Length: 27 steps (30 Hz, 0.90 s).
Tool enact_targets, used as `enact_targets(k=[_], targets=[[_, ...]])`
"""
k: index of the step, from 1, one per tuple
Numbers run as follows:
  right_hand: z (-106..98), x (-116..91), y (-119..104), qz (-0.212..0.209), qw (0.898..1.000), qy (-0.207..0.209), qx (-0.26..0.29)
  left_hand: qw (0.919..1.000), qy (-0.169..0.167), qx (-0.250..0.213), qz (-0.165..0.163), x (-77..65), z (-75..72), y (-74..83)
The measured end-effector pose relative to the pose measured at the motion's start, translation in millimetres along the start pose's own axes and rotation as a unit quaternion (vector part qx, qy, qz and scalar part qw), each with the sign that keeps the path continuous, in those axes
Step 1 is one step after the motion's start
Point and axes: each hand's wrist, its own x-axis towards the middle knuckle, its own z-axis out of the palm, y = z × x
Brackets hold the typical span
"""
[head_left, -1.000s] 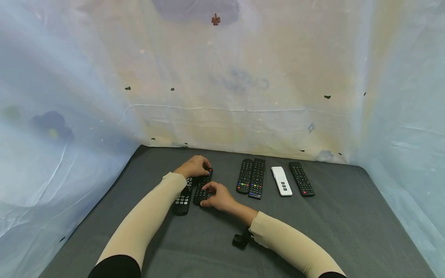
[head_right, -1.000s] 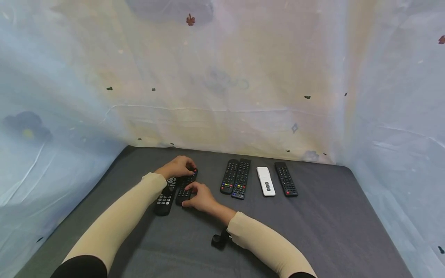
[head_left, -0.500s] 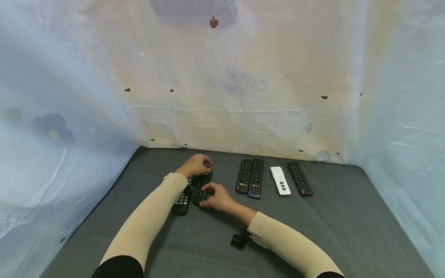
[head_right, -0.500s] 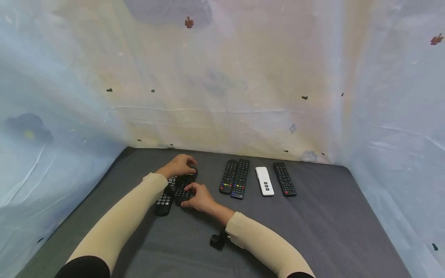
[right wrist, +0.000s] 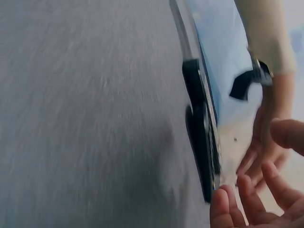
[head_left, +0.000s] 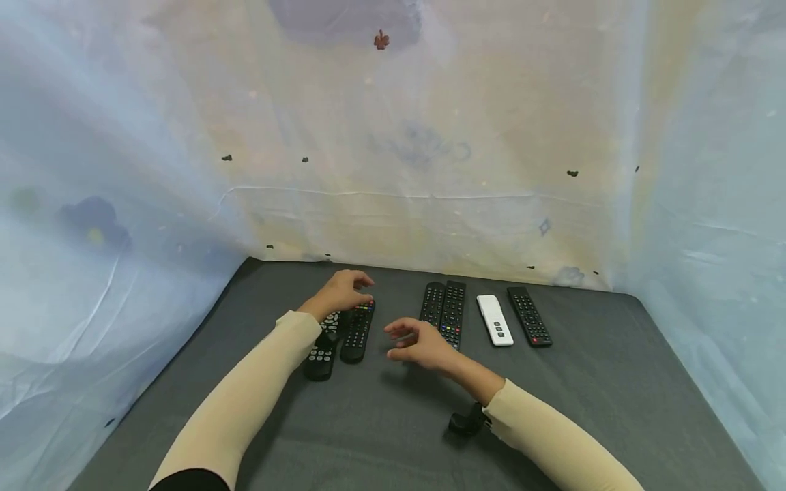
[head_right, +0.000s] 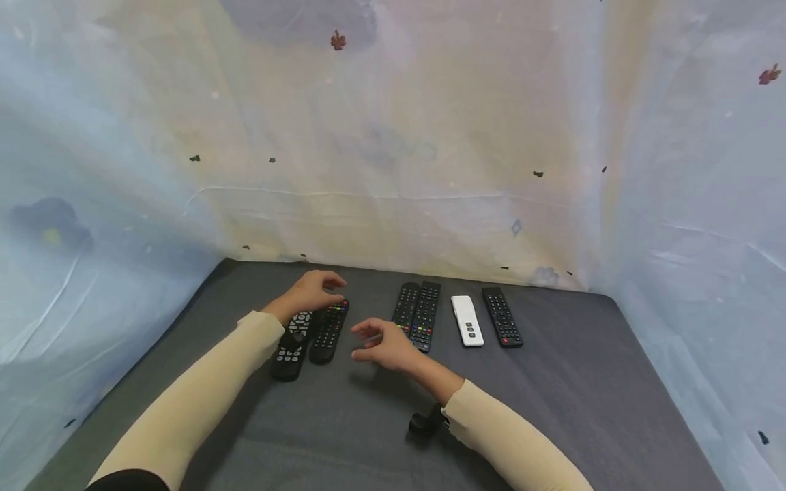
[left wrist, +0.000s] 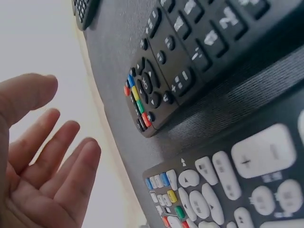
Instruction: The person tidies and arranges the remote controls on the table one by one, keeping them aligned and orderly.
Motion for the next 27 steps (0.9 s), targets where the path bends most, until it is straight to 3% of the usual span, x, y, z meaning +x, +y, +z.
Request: enact_targets(k=[8,14,19,27], targets=[[-44,-10,5,-0.05,0.997,0.01,-0.058,0.9987,0.043,-0.029,-0.001,-14.2,7.6,9.5],[-77,-2,14,-0.075,0.985,0.03,-0.15,0.9968,0.054,-0.059,0.003,-20.7,22.7,25.5],[-98,13,23,-0.069,0.973,0.057,-0.211,0.9955,0.054,-0.077,0.008,-18.0,38.0,40.7],[-112,36,37,-0.031,0.959,0.072,-0.271,0.9934,0.034,-0.107,0.023,-13.3,62.2,56.5]])
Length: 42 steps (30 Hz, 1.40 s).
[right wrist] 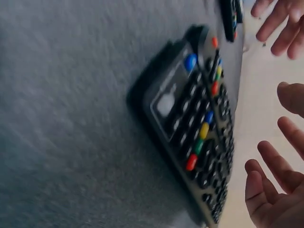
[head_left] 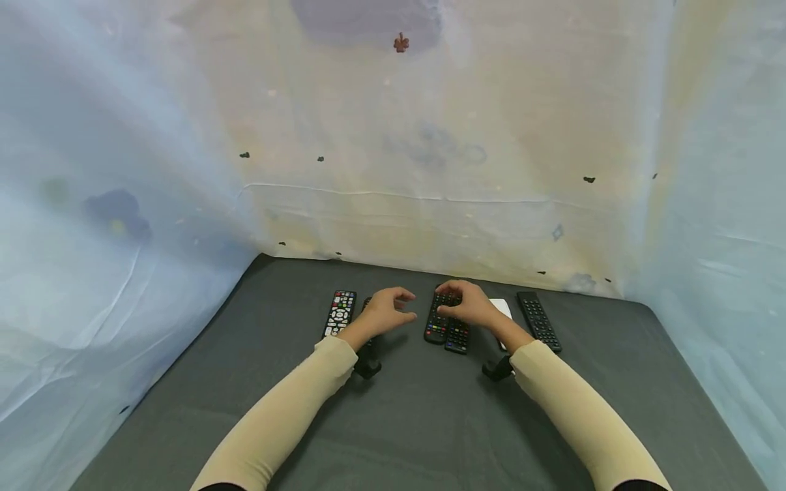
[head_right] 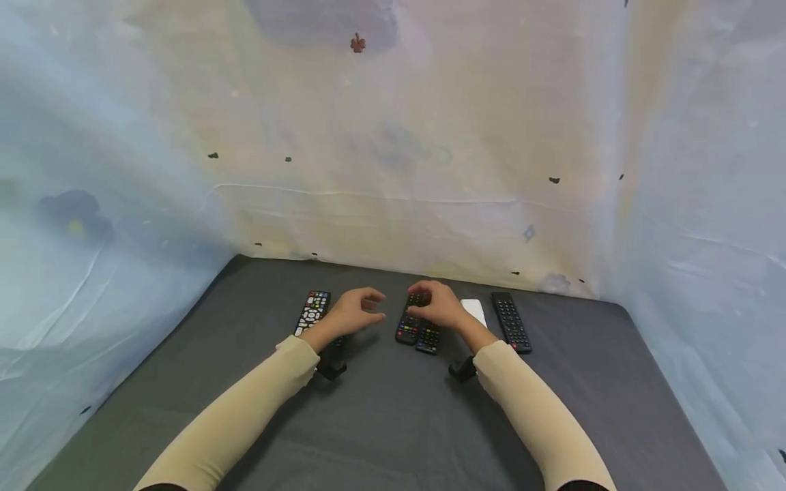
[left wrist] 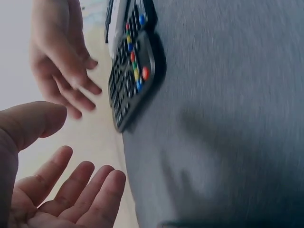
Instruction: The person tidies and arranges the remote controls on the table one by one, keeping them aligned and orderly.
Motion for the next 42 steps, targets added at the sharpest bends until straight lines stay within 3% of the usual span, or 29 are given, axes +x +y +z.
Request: enact_targets(k=[12,23,33,42], targets=[[-1,24,21,-0.017,0.999,-0.023,-0.038,0.9978,-0.028,-0.059,-0.01,2.3,32.9,-0.2],[-1,32,33,-0.003,0.998,-0.028,-0.059,0.9995,-0.007,-0.018,-0.024,11.6,58.8,-5.4],[2,30,32,0.001,0.997,-0.037,-0.068,0.9999,-0.005,0.007,-0.012,9.1,64.8,-8.3],[-1,33,35,0.015,0.997,-0.04,-0.058,0.9996,-0.012,0.006,-0.025,15.8,70.3,-9.1]])
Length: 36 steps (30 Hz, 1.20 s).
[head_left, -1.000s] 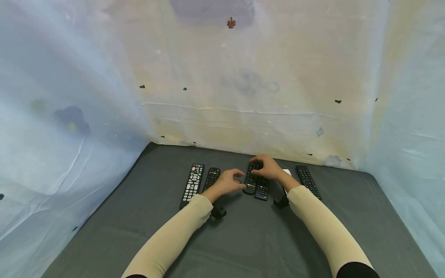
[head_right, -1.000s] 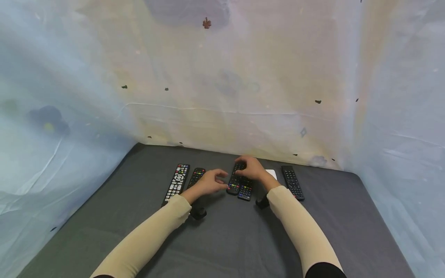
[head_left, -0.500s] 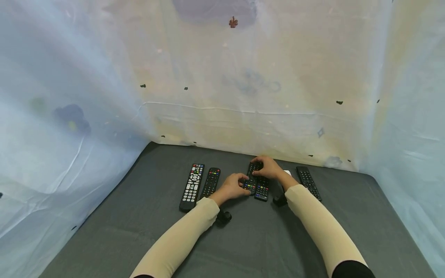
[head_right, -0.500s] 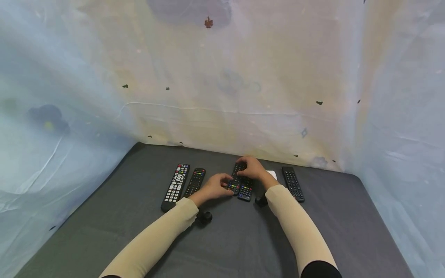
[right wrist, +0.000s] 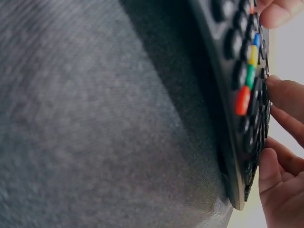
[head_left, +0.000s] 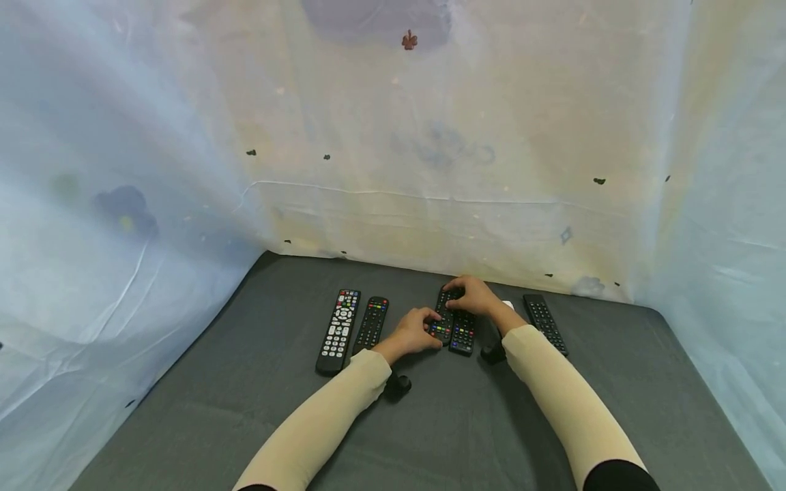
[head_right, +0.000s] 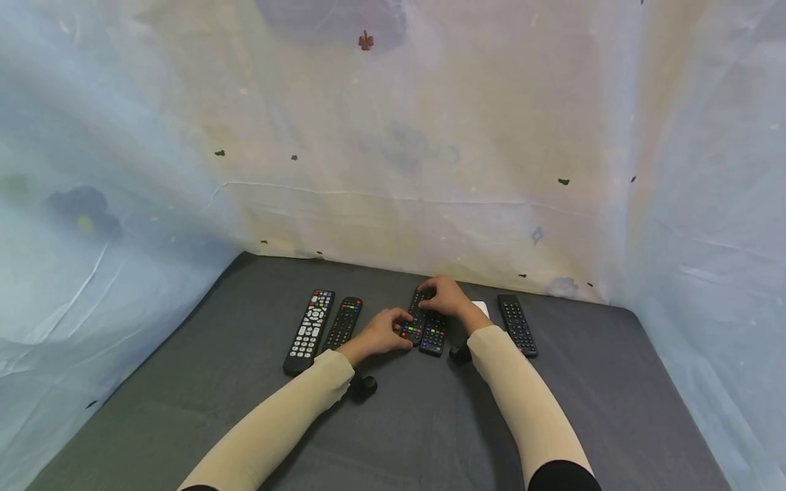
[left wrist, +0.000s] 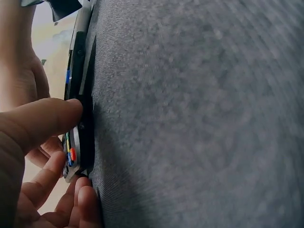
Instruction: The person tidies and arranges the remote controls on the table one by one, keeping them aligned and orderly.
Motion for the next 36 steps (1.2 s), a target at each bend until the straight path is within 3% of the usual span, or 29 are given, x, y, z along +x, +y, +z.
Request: enact_targets(k=[16,30,36], targets=[[-0.2,3.7,0.8,0.001,1.0,-0.001,0.006,0.9993,0.026,0.027,0.0,0.5,4.7,0.6],[1.0,6.8,0.8,0.031,0.999,0.008,0.035,0.9989,0.044,0.006,0.013,-3.6,6.3,1.1],[-3.3,7.3,-4.6,0.04,0.996,0.0,0.073,0.999,0.037,-0.013,0.021,-2.4,5.8,2.2]])
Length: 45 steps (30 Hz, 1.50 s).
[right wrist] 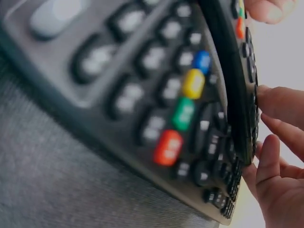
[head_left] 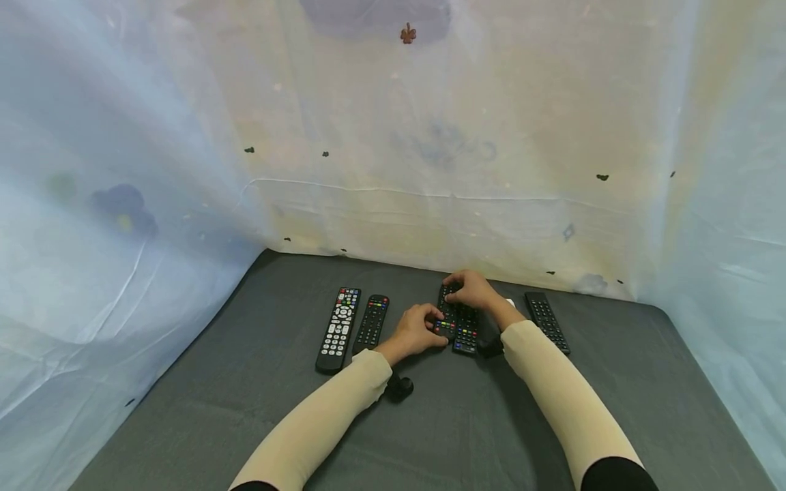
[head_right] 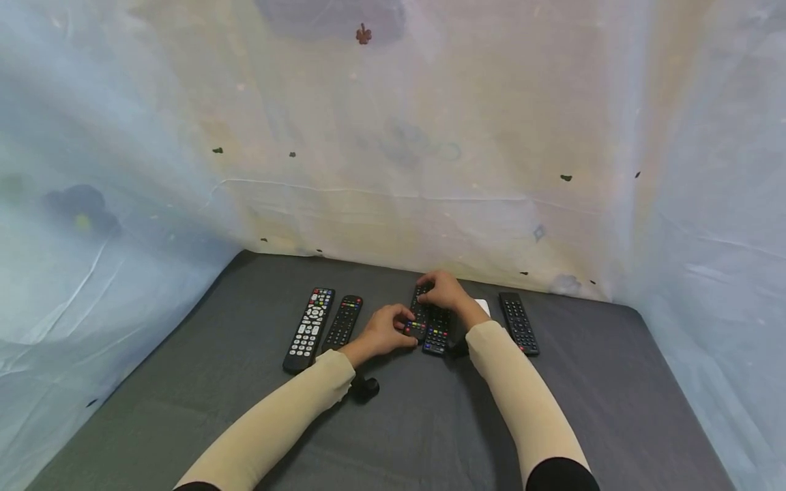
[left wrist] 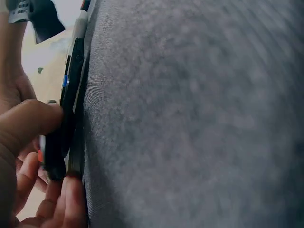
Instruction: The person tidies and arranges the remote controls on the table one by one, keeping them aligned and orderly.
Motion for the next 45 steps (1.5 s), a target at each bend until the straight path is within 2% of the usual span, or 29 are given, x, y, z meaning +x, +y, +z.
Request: enact_targets(k=[8,12,15,19,24,27,31,39,42,45], targets=[[1,0,-4,-0.001,1.0,-0.001,0.028,0.9996,-0.01,-0.026,-0.003,0.1,-1.4,-2.6],[-4,-4,-5,0.013,0.999,0.006,0.043,0.9969,-0.026,-0.072,-0.017,-0.4,-3.0,-0.9],[-8,-10,-6,0.019,0.998,0.012,0.05,0.9926,-0.053,-0.108,-0.017,-0.4,-6.7,1.3],[-10,-16,-7,0.016,0.998,0.016,0.05,0.9897,-0.085,-0.115,-0.003,-0.6,-12.8,2.0],[-9,-22,-4,0.022,0.998,0.014,0.061,0.9876,-0.11,-0.11,0.025,-5.7,-19.4,0.0],[-10,-27,-4,0.029,0.997,0.011,0.074,0.9829,-0.126,-0.129,0.039,-10.8,-23.8,0.1],[-11,-31,-8,0.024,0.996,0.008,0.084,0.9766,-0.141,-0.158,0.041,-16.7,-29.1,1.9],[-12,-31,-12,0.011,0.995,0.0,0.103,0.9737,-0.135,-0.178,0.043,-23.5,-35.2,7.3],[-12,-32,-10,0.006,0.994,0.005,0.105,0.972,-0.133,-0.191,0.031,-24.9,-36.7,10.4],[-11,-33,-9,0.004,0.994,0.009,0.108,0.9751,-0.121,-0.186,0.014,-24.5,-37.5,12.7]])
